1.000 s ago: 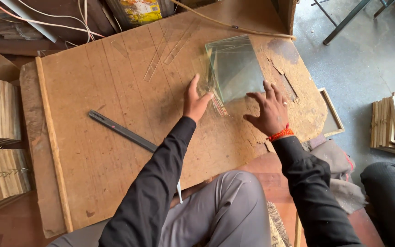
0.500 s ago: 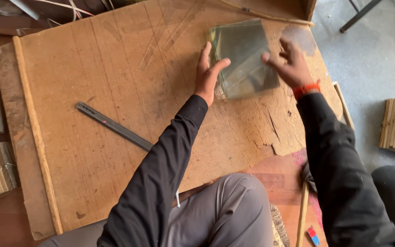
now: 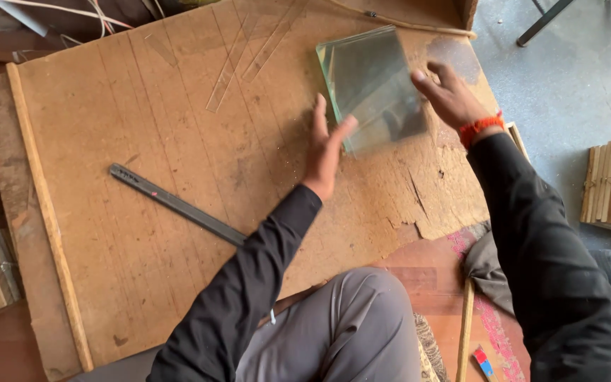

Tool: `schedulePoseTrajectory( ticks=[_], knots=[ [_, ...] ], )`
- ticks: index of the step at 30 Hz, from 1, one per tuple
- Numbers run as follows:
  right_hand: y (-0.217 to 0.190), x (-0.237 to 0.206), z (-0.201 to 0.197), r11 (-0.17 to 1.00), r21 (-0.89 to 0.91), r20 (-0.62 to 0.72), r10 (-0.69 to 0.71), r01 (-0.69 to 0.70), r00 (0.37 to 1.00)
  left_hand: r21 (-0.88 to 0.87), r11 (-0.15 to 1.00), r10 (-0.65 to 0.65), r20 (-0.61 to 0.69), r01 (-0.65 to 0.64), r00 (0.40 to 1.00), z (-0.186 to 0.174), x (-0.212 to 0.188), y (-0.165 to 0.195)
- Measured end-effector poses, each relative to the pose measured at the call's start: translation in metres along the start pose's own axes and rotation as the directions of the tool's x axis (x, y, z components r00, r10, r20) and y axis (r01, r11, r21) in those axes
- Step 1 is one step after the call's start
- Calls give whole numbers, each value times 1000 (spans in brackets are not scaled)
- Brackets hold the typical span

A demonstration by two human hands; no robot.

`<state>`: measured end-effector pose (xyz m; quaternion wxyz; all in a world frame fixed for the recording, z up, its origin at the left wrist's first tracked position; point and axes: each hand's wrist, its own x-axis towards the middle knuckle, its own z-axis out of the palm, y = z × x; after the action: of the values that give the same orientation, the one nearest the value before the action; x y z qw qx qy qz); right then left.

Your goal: The person sits on the floor with a wooden board across their lap and cuts glass panes to size. They position a metal straightedge on a glass sheet, score it with a handheld glass cutter, snap the scored pieces apart, and set cut pieces aside while working through multiple sheets.

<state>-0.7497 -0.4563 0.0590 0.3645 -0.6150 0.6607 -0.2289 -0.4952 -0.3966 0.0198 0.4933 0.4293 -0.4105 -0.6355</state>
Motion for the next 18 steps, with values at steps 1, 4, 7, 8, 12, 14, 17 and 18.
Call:
schedulePoseTrajectory(
  ticks=[1, 4, 7, 8, 12, 14, 17, 18],
  knots=[
    [3, -7, 6, 998, 51, 14, 22, -22, 1000, 10, 999, -34, 17, 33, 999, 6, -12, -2],
    [6, -18, 21, 1000, 31, 11, -2, 2, 1000, -14, 996, -85, 70, 86, 994, 28, -25, -10],
    [3, -28, 15, 999, -37, 85, 42, -39, 995, -2, 1000, -12, 97, 12, 995, 20, -15, -16],
    [2, -32, 11, 996, -57, 131, 69, -62, 989, 82, 995, 51, 93, -59, 994, 11, -9, -16],
    [0, -60, 2, 864, -409, 97, -279, 294, 955, 739, 544, 485, 110, -398, 868, -21, 55, -9],
    [-2, -71, 7, 796, -534, 38, -313, 284, 949, 797, 339, 570, 248, -500, 783, -27, 104, 3],
    [-7, -72, 15, 798, -549, 0, -297, 248, 955, 880, 147, 339, 383, -451, 859, -8, 169, 17],
    [-9, -68, 17, 764, -594, 8, -305, 250, 952, 893, 98, 310, 392, -439, 866, 0, 184, 18]
  ],
)
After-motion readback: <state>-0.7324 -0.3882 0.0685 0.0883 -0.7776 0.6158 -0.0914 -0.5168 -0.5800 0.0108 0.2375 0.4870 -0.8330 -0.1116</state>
